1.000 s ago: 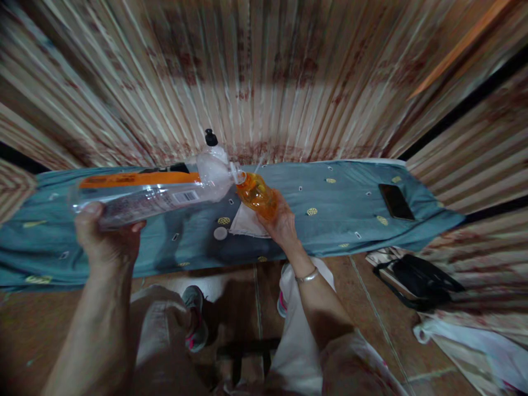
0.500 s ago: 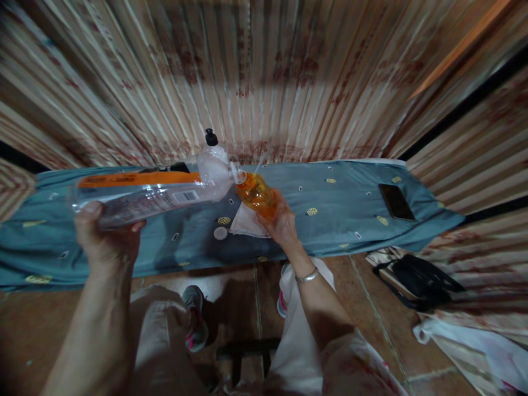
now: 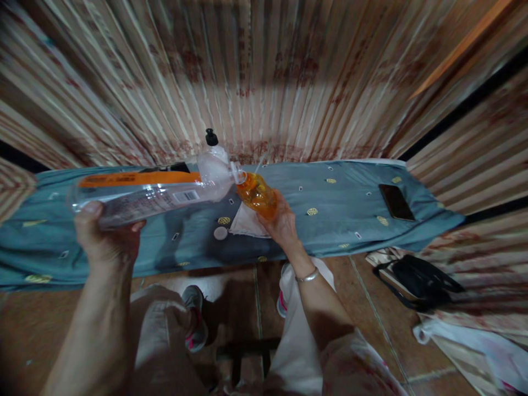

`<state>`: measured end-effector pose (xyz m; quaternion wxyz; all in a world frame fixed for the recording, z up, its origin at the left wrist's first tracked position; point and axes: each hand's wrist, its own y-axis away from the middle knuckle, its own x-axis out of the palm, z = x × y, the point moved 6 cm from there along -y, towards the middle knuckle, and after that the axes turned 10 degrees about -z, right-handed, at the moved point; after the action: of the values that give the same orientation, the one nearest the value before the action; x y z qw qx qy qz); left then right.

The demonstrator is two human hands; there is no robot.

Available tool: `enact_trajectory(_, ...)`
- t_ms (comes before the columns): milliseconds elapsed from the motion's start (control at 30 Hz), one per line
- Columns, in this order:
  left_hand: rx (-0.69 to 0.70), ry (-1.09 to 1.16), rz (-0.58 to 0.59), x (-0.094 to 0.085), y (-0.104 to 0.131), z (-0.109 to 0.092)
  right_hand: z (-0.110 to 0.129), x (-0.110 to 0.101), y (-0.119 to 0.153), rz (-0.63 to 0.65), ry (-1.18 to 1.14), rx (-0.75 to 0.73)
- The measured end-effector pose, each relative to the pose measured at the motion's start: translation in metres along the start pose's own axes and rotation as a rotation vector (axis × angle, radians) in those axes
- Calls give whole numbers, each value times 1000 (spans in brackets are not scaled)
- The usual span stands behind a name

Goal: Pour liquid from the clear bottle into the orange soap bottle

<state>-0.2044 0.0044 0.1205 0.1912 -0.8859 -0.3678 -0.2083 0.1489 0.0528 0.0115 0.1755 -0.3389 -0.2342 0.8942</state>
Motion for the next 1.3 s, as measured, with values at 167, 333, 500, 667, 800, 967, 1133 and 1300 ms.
enact_trajectory(167,-10,3,-21,-1,-1,1,2,-1,-1,-23,2,2)
enact_trajectory(333,-10,25,-1,-1,0,0,4,-2,-1,-16,5,19)
enact_trajectory(500,-13,34,8,1,1,-1,5,-3,-1,-16,-11,6)
enact_trajectory(667,-15,56,17,4,4,-4,5,-3,-1,-18,-20,-2)
enact_trajectory(800,-21,31,-8,4,4,-4,4,-2,-1,-24,-3,-6)
enact_trajectory(967,-28,14,-26,4,5,-3,4,-2,-1,-23,-4,-13)
enact_trajectory(1133,-37,22,-27,4,5,-4,2,-2,0,-22,-12,-17)
enact_trajectory(1300,-38,40,-12,4,5,-4,1,-1,0,-22,-1,-7)
